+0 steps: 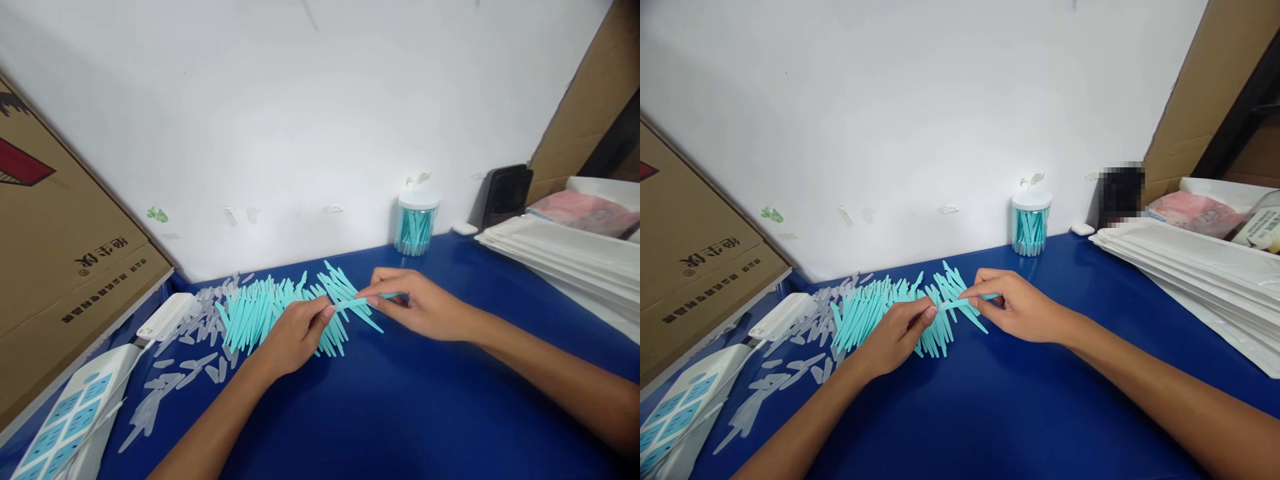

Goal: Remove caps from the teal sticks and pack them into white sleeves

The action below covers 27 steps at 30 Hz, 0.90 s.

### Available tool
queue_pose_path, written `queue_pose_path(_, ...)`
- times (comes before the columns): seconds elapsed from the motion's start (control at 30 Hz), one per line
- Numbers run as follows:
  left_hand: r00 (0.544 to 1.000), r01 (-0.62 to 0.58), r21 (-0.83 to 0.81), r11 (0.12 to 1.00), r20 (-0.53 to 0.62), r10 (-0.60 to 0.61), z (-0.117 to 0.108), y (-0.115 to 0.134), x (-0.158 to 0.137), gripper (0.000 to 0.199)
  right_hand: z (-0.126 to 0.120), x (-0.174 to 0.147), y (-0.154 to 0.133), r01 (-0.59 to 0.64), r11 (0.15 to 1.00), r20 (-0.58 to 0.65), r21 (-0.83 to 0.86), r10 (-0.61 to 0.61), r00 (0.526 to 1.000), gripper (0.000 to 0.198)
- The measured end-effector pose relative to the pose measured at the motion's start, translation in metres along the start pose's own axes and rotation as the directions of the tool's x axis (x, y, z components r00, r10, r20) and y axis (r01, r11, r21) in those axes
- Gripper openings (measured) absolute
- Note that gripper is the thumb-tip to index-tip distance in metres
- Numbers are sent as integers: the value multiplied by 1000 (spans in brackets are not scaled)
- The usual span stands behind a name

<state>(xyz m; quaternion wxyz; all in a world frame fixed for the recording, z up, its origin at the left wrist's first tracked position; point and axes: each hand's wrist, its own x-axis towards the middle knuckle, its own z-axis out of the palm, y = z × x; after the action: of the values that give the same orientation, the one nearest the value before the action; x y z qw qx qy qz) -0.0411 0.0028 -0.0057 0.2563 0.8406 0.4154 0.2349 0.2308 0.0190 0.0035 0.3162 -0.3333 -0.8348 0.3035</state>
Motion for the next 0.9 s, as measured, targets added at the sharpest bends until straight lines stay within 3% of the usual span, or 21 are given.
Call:
queue_pose_path(0.13,997,53,-57,997,-61,-57,2,1,0,37,-1,1,1,-20,1000,-15,-12,20,1000,35)
queue_pose_path(0.23,960,183,-263,947,-160,-230,1,-1,2,29,-11,4,16,-80,991,-137,-102,66,988,33)
queue_pose_path(0.33,903,326,-566,757,-52,-427,-2,-5,4,25,-21,7,42,-241,950,-268,-197,184,946,29)
queue_pose_path(0.43,901,360,-672,646,70,-429,-3,-10,5,32,-27,7,64,-378,861,-236,-341,311,921,24)
queue_pose_path(0.57,944,301,-619,725,87,-318,1,-14,5,37,-22,5,64,-304,790,-257,-532,191,947,27)
queue_pose_path(0.67,960,261,-512,818,53,-274,4,-15,6,36,-10,2,49,-220,807,-222,-548,113,969,33)
queue_pose_path(0.8,969,212,-410,887,-30,-245,5,-16,7,40,5,-3,33,-184,861,-27,-474,194,981,29)
queue_pose_path(0.9,966,191,-401,896,-84,-243,5,-17,8,41,7,-5,31,-230,850,17,-475,269,963,21)
